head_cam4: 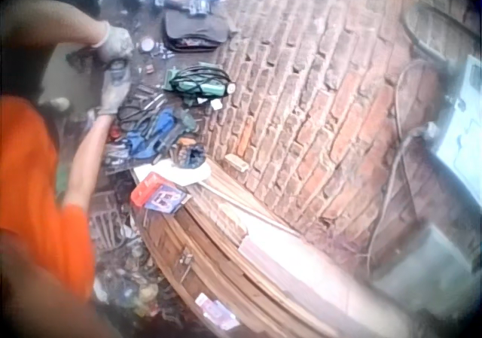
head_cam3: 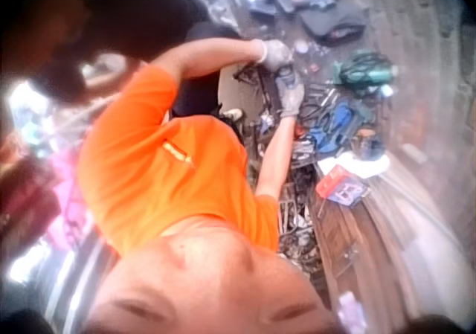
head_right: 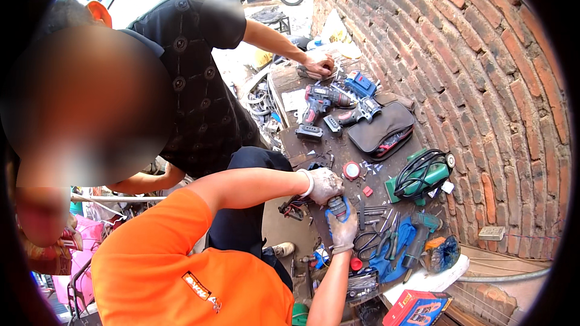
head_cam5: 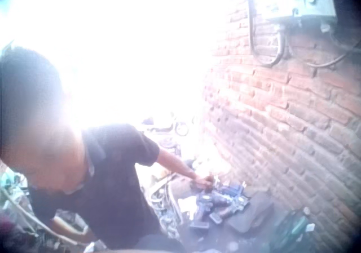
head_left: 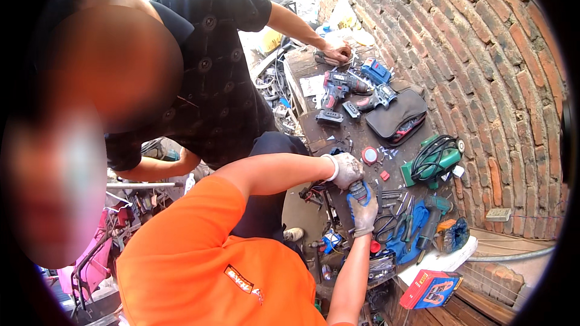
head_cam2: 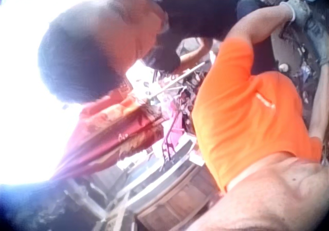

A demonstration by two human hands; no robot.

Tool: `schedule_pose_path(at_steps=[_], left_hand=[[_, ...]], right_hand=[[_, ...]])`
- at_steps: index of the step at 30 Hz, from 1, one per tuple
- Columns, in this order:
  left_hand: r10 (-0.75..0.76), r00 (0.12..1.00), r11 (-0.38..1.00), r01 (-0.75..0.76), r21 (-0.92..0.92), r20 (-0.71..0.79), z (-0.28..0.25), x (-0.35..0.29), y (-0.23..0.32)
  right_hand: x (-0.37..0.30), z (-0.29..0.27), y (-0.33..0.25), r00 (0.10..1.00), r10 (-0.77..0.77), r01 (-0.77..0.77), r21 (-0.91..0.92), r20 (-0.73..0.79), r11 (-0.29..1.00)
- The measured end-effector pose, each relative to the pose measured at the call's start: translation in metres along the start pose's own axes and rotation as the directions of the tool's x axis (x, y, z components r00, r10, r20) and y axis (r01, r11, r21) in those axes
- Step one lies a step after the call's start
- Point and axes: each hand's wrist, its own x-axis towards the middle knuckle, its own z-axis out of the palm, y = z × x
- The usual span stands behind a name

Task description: The person assembles a cylindrical mechanical component, likely a motor or gear assembly, on a cluttered workbench. They handle the parts with gloved hands, aligning and fitting pieces together while another person works nearby.

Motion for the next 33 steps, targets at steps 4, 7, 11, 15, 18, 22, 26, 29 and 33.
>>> schedule_pose_path(at_steps=[4, 7, 11, 15, 18, 22, 26, 29, 33], left_hand=[[-0.018, 0.999, 1.0, 0.018, -0.025, 0.028, -0.001, -0.003, 0.0], [-0.004, 1.0, 1.0, 0.004, -0.017, -0.002, -0.005, -0.005, 0.005], [0.025, 0.999, 1.0, -0.025, 0.0, 0.033, -0.017, -0.006, 0.008], [-0.029, 0.999, 1.0, 0.029, 0.008, 0.038, -0.018, -0.008, 0.008], [-0.058, 0.998, 0.998, 0.058, -0.015, 0.021, -0.024, -0.012, 0.01], [-0.078, 0.993, 0.997, 0.078, 0.0, 0.094, -0.022, -0.004, 0.015], [-0.073, 0.988, 0.997, 0.072, 0.013, 0.139, -0.035, -0.01, 0.019], [-0.047, 0.997, 0.999, 0.045, 0.026, 0.066, -0.022, -0.009, 0.01], [-0.031, 0.998, 0.999, 0.03, 0.022, 0.056, -0.014, -0.002, 0.007]], right_hand=[[0.001, 0.002, 0.02, 0.999, -0.05, 0.049, 0.053, 0.016, 0.997], [-0.006, -0.002, 0.016, 0.999, -0.036, 0.036, 0.094, 0.0, 0.995], [-0.004, 0.0, 0.019, 0.998, -0.062, 0.058, 0.186, 0.013, 0.981], [-0.002, 0.001, -0.002, 0.997, -0.078, 0.078, 0.009, -0.008, 0.997], [-0.002, 0.001, -0.013, 0.999, 0.027, -0.028, 0.037, 0.023, 0.999], [-0.003, 0.0, 0.01, 1.0, -0.001, 0.002, 0.05, -0.004, 0.999], [0.001, 0.005, 0.017, 0.995, -0.096, 0.096, -0.007, -0.027, 0.995], [0.002, 0.005, 0.012, 0.997, -0.076, 0.075, -0.034, -0.032, 0.997], [0.001, -0.001, 0.015, 0.999, -0.034, 0.036, 0.043, -0.027, 0.998]])
